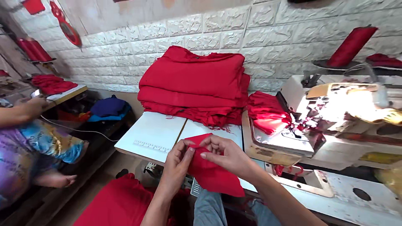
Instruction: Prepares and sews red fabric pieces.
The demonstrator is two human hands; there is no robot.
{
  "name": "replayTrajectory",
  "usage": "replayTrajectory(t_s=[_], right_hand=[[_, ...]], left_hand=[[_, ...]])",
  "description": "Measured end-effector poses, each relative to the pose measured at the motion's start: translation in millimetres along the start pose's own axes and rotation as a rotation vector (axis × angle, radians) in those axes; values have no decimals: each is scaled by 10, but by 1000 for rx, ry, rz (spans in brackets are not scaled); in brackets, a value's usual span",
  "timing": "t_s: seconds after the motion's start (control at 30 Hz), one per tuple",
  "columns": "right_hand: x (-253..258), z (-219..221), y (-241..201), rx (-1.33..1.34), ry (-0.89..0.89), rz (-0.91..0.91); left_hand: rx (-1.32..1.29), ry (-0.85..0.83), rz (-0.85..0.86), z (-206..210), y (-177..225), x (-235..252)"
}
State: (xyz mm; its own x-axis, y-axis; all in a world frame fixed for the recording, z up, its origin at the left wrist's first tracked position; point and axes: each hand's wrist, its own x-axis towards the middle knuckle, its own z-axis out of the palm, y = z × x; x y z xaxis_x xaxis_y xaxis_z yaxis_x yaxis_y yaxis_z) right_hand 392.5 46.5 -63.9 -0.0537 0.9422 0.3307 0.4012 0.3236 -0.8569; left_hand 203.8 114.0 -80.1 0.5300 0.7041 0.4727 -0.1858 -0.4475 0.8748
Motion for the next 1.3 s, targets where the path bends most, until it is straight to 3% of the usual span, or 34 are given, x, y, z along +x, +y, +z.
replayTrajectory(t_s=[0.37,0.67,0.93,1.1,1.17,1.3], right_hand=[[-211,95,72,417,100,-55],[-318,113,103,432,204,-93],[-355,182,100,499,388,-160],[-352,216,196,222,476,-387],[-358,206,221,122,424,-483],[-430,239,177,121,330,-459]], left_hand=[[255,-44,63,54,227,106],[278,-1,119,85,280,138],[292,-11,274,138,352,161],[323,-42,294,203,449,140],[316,-50,303,219,481,135],[240,-19,300,214,517,142]])
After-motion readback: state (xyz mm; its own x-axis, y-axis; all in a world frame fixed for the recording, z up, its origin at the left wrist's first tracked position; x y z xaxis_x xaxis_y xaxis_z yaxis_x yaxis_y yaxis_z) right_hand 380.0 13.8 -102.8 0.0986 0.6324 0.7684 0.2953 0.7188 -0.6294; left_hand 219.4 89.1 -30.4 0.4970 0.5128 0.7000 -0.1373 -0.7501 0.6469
